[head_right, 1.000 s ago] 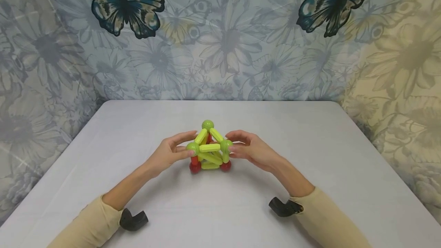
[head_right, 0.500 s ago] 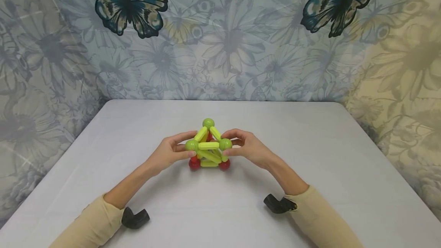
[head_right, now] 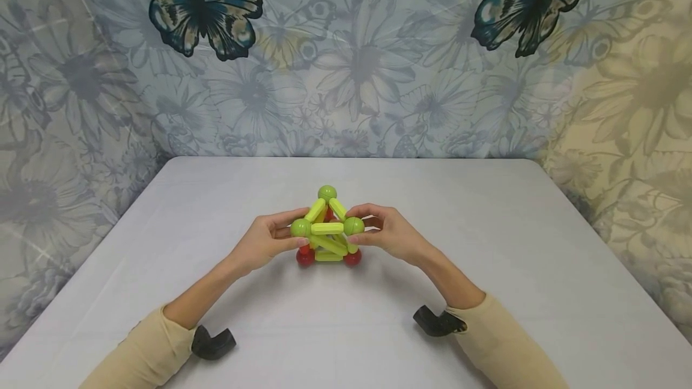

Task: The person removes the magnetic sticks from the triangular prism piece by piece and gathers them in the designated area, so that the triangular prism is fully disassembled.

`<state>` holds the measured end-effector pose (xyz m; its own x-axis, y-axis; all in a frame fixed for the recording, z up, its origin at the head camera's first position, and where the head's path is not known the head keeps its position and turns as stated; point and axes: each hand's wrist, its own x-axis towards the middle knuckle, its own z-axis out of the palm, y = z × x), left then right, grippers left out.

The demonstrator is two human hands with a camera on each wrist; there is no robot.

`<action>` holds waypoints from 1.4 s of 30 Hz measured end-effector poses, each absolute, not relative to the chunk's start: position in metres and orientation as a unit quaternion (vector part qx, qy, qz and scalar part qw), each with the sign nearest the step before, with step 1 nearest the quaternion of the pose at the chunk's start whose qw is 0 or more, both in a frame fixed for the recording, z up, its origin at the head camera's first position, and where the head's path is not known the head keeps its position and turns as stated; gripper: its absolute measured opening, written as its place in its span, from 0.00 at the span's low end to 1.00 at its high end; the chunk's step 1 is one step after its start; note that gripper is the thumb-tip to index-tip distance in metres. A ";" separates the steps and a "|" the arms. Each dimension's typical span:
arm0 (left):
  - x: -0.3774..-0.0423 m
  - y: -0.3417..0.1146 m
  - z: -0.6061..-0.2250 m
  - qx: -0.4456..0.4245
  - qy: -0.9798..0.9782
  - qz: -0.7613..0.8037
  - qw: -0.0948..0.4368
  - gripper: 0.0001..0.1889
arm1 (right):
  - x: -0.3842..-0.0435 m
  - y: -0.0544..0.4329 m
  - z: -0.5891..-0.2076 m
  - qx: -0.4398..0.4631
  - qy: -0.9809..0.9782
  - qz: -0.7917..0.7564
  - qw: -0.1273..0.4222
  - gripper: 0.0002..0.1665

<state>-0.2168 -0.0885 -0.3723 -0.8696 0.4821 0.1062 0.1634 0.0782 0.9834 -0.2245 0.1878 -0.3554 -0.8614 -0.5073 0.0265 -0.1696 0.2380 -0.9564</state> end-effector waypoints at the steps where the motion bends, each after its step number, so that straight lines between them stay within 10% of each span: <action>1: -0.217 -0.089 -0.372 0.225 0.724 0.641 0.123 0.31 | -0.224 0.188 -0.356 -0.220 0.772 -0.578 0.147 0.25; 42: -0.216 -0.088 -0.371 0.207 0.729 0.641 0.122 0.30 | -0.238 0.209 -0.369 -0.217 0.516 -0.788 0.255 0.21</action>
